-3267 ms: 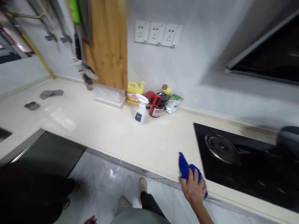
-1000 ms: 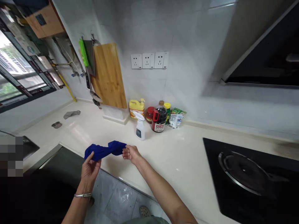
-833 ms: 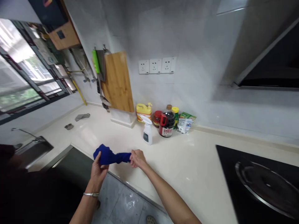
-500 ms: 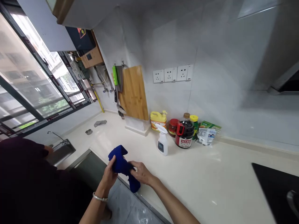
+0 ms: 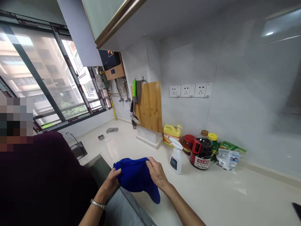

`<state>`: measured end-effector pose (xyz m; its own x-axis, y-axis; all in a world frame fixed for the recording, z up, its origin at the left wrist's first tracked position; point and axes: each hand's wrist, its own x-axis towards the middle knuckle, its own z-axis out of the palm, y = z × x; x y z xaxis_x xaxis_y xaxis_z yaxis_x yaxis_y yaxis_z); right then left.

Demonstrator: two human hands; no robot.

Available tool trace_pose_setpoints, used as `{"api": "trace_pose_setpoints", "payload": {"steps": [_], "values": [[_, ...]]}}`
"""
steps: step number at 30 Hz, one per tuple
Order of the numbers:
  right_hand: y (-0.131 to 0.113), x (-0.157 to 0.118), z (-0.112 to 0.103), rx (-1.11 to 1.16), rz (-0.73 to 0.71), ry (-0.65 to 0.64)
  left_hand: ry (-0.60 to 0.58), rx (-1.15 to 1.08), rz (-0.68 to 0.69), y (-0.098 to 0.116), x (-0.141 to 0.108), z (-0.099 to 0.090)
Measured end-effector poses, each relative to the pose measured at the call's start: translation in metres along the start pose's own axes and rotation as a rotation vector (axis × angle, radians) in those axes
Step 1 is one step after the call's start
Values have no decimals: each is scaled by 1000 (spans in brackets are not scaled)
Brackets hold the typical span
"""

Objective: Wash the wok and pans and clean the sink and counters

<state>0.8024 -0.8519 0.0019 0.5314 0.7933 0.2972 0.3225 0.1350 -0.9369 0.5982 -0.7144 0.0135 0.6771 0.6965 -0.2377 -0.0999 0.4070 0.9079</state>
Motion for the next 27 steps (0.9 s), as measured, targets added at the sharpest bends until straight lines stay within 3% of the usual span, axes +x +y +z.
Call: {"api": "trace_pose_setpoints", "payload": {"steps": [5, 7, 9, 11, 15, 17, 20, 22, 27], "values": [[3, 10, -7, 177, 112, 59, -282, 190, -192, -10, -13, -15], [2, 10, -10, 257, 205, 48, -395, 248, -215, -12, -17, -18], [1, 9, -15, 253, 259, 33, -417, 292, -182, -14, -20, -21], [0, 6, -21, 187, 263, 24, -324, 284, -146, -18, -21, -22], [4, -2, -26, 205, 238, -37, 112, 110, -52, -37, -13, -21], [11, -5, -23, 241, 208, -85, 275, 56, 6, -48, -6, -19], [22, -2, -17, 182, 150, -103, 334, 231, 43, -53, 7, -18], [27, 7, -13, 126, 123, -81, 344, 402, 79, -46, 18, -18], [9, 43, -13, 56, 81, 34, 400, 544, 204, 8, 49, -12]]}}
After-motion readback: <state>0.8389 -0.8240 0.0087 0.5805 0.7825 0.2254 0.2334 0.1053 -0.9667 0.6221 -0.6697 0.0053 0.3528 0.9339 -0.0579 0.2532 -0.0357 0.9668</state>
